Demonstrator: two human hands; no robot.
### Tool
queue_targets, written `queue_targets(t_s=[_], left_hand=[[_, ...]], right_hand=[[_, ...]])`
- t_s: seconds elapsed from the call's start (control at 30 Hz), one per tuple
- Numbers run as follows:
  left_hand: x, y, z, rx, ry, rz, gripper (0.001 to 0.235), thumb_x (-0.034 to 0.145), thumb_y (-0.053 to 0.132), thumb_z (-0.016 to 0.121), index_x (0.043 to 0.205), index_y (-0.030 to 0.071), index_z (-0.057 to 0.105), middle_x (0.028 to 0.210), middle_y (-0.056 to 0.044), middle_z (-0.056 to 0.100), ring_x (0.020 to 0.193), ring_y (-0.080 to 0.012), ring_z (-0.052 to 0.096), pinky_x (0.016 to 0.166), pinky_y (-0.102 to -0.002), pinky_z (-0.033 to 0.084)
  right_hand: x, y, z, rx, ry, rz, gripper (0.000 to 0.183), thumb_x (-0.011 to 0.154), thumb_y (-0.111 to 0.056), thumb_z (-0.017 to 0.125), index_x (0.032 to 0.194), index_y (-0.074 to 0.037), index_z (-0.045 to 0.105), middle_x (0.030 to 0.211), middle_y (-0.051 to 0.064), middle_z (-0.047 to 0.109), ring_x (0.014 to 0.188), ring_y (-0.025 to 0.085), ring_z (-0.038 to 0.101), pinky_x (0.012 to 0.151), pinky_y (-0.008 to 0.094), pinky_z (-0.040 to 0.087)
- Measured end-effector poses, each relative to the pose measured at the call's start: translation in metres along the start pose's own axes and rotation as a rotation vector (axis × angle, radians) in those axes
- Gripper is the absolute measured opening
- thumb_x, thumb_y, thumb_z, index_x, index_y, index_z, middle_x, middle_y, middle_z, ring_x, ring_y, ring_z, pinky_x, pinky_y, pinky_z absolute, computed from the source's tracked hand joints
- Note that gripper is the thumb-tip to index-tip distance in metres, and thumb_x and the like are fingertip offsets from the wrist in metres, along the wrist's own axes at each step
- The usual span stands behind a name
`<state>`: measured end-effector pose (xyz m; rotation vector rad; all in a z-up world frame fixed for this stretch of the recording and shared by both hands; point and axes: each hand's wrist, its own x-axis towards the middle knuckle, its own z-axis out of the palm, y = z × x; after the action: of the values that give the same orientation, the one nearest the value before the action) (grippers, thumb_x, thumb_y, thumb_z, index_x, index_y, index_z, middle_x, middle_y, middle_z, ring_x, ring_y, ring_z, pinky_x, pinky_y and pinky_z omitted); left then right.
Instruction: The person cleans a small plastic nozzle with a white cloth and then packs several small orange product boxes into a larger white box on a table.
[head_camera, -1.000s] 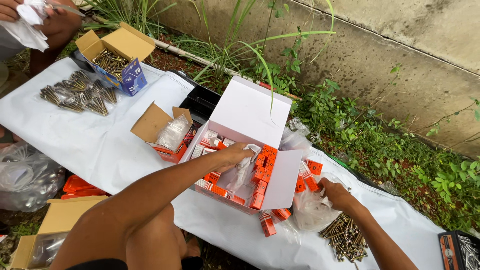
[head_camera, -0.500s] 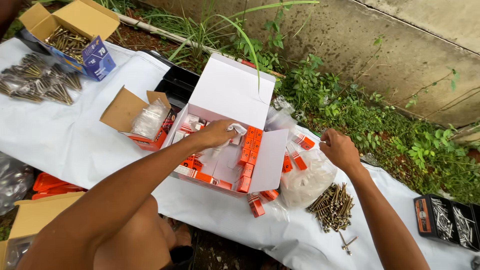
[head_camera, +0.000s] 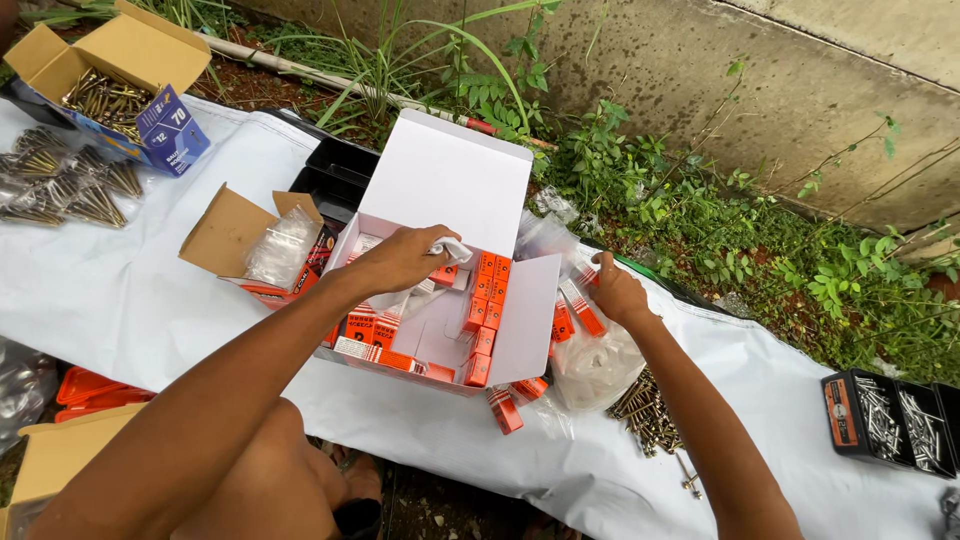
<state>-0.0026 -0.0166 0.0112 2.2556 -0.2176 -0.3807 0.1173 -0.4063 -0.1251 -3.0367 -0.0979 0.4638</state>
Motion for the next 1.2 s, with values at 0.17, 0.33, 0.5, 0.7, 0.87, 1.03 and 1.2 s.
queue_targets(t_s=[0.17, 0.33, 0.5, 0.7, 0.87, 1.03, 1.2], left_hand=[[0.017, -0.015, 0.001, 0.035, 0.015, 0.009, 0.038, 0.097, 0.022, 0.052, 0.133, 0.016, 0.062, 0.103, -0.016, 0.074, 0.109, -0.0354, 0.067, 0.097, -0.049, 0.05], [0.017, -0.017, 0.007, 0.096, -0.03, -0.03, 0.036, 0.094, 0.018, 0.055, 0.128, 0.015, 0.065, 0.079, -0.007, 0.076, 0.09, -0.0278, 0.071, 0.089, -0.043, 0.053], [0.004, 0.011, -0.001, -0.236, 0.257, 0.049, 0.04, 0.092, 0.022, 0.06, 0.131, 0.027, 0.066, 0.06, -0.003, 0.071, 0.067, -0.0182, 0.068, 0.067, -0.032, 0.053], [0.011, 0.045, -0.005, -0.332, 0.433, 0.721, 0.066, 0.091, 0.0, 0.069, 0.152, 0.019, 0.05, 0.131, -0.018, 0.054, 0.108, -0.0276, 0.062, 0.102, -0.046, 0.049], [-0.004, 0.052, -0.009, -0.24, 0.26, 0.745, 0.066, 0.088, -0.009, 0.066, 0.148, 0.013, 0.052, 0.127, -0.021, 0.054, 0.107, -0.0344, 0.064, 0.098, -0.049, 0.051], [0.016, 0.008, -0.007, -0.188, 0.236, 0.637, 0.059, 0.085, -0.008, 0.07, 0.14, 0.005, 0.055, 0.121, -0.023, 0.058, 0.109, -0.0423, 0.063, 0.098, -0.055, 0.049], [0.012, 0.001, 0.001, -0.211, 0.111, 0.526, 0.056, 0.086, -0.003, 0.07, 0.14, 0.006, 0.055, 0.127, -0.024, 0.063, 0.125, -0.0464, 0.058, 0.107, -0.059, 0.042]], right_hand=[[0.005, 0.001, -0.004, -0.002, 0.064, -0.011, 0.043, 0.097, -0.03, 0.064, 0.134, -0.026, 0.044, 0.121, 0.015, 0.07, 0.114, 0.04, 0.069, 0.098, 0.054, 0.053], [0.012, 0.022, -0.044, 0.171, 0.153, -0.015, 0.039, 0.097, -0.035, 0.063, 0.134, -0.03, 0.052, 0.12, 0.016, 0.071, 0.112, 0.038, 0.069, 0.096, 0.052, 0.056], [-0.062, -0.035, -0.129, 1.066, 0.351, -0.377, 0.045, 0.102, -0.009, 0.055, 0.143, 0.009, 0.052, 0.127, 0.029, 0.06, 0.098, 0.031, 0.064, 0.075, 0.039, 0.06], [-0.101, -0.088, -0.138, 1.408, 0.083, -0.672, 0.05, 0.096, -0.006, 0.06, 0.142, 0.006, 0.044, 0.114, 0.022, 0.063, 0.094, 0.03, 0.07, 0.07, 0.038, 0.064], [-0.121, -0.119, -0.13, 1.416, 0.027, -0.626, 0.051, 0.091, -0.008, 0.069, 0.135, 0.006, 0.048, 0.118, 0.023, 0.065, 0.098, 0.029, 0.069, 0.076, 0.039, 0.064], [-0.139, -0.126, -0.134, 1.333, 0.072, -0.678, 0.065, 0.083, 0.003, 0.074, 0.139, 0.006, 0.041, 0.124, 0.026, 0.056, 0.105, 0.034, 0.068, 0.09, 0.046, 0.063], [-0.148, -0.134, -0.136, 0.909, 0.327, -0.845, 0.049, 0.084, 0.001, 0.077, 0.128, 0.006, 0.058, 0.124, 0.019, 0.058, 0.097, 0.03, 0.073, 0.083, 0.04, 0.064]])
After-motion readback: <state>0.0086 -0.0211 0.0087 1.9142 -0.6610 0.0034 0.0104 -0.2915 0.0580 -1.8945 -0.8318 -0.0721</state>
